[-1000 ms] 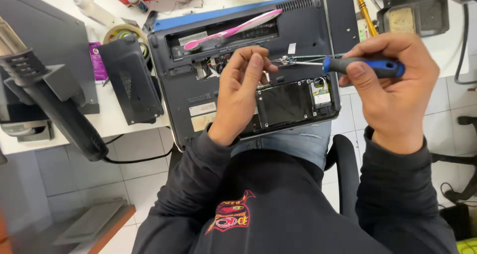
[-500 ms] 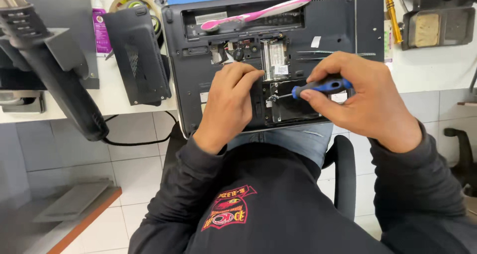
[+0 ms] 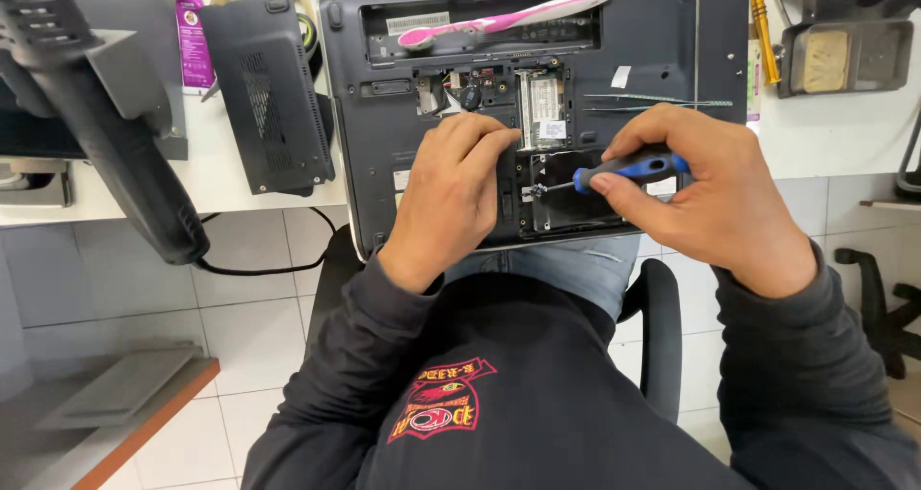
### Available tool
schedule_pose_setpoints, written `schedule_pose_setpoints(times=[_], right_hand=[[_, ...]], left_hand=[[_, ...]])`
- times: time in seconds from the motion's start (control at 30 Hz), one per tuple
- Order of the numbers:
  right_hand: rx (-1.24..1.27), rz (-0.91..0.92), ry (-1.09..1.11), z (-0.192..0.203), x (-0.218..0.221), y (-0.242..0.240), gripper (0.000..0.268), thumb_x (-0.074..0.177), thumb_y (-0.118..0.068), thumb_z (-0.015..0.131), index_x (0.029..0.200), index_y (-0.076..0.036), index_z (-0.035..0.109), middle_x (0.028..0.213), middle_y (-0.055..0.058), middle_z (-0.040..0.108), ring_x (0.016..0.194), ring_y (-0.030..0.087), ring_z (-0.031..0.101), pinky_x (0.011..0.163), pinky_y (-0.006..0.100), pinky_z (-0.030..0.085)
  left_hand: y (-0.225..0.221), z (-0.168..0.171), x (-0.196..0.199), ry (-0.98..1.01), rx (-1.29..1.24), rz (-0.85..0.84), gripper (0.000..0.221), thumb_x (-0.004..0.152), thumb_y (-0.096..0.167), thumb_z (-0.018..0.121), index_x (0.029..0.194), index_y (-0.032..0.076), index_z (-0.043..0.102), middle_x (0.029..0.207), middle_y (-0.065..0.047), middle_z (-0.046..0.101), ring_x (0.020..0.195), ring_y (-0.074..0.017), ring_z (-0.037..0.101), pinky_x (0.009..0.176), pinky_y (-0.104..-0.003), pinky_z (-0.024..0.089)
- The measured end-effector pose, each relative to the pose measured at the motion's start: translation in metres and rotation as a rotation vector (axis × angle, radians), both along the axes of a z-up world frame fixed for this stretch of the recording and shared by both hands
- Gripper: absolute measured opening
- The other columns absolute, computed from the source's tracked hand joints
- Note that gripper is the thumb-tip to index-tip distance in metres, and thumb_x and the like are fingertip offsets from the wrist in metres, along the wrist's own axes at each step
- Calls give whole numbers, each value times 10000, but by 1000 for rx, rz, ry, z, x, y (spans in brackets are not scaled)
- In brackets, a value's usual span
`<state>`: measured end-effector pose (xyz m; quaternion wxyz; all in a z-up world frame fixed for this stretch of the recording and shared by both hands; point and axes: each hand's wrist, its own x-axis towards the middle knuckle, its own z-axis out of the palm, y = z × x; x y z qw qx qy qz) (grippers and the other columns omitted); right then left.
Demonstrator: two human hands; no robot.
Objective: The person places a hard drive into the drive bay of an open laptop and secures it with multiple screws using a screwdriver. The person repeatedly tightens and adjusts the screws to ensure the drive is firmly mounted.
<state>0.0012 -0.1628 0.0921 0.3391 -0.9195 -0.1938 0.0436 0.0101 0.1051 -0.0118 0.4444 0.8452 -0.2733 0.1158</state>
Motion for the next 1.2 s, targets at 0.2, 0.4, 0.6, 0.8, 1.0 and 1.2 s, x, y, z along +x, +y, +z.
schedule_pose_setpoints(times=[0.2,0.4,0.6,0.8,1.0,1.2], right_hand=[[-12,-10,-1,-2,0,1,209,1035,-94,906,1132,-31,732,1103,80,786,990,205,742,881,329,568],[-18,10,-7,-1,2,1,220,1034,-106,914,1142,-30,739,1117,81,793,1016,216,750,901,339,568],[-33,25,4,2,3,1,209,1038,-113,899,1155,-30,746,1118,81,794,1011,219,758,905,344,574],[-21,8,8,-3,1,0,222,1036,-103,903,1159,-23,737,1128,90,788,1016,220,748,904,338,571],[-39,103,6,9,2,9,198,1051,-96,873,1155,-26,721,1060,70,753,942,191,732,864,308,577],[-283,424,-93,34,11,34,174,1093,-165,756,1165,-59,638,1148,102,591,880,314,638,691,451,540]], left_hand=[[0,1,0,6,2,-4,371,985,-156,543,1293,-5,685,1202,-122,678,1136,-355,657,931,-476,513],[0,0,1,-10,0,-2,358,1002,-158,537,1293,-10,683,1202,-129,684,1133,-360,664,942,-477,519],[1,1,0,0,5,-3,323,1034,-125,550,1302,-4,682,1207,-127,682,1138,-360,659,940,-479,515],[0,2,0,-1,-4,-4,274,1075,-97,547,1296,-3,680,1197,-122,681,1124,-354,658,933,-478,512],[1,4,1,-3,-3,-9,324,1034,-128,553,1308,-7,676,1201,-126,681,1130,-357,660,978,-489,529],[0,3,1,8,-17,-9,316,1067,-108,511,1331,-16,658,1226,-142,690,1134,-369,655,956,-476,502]])
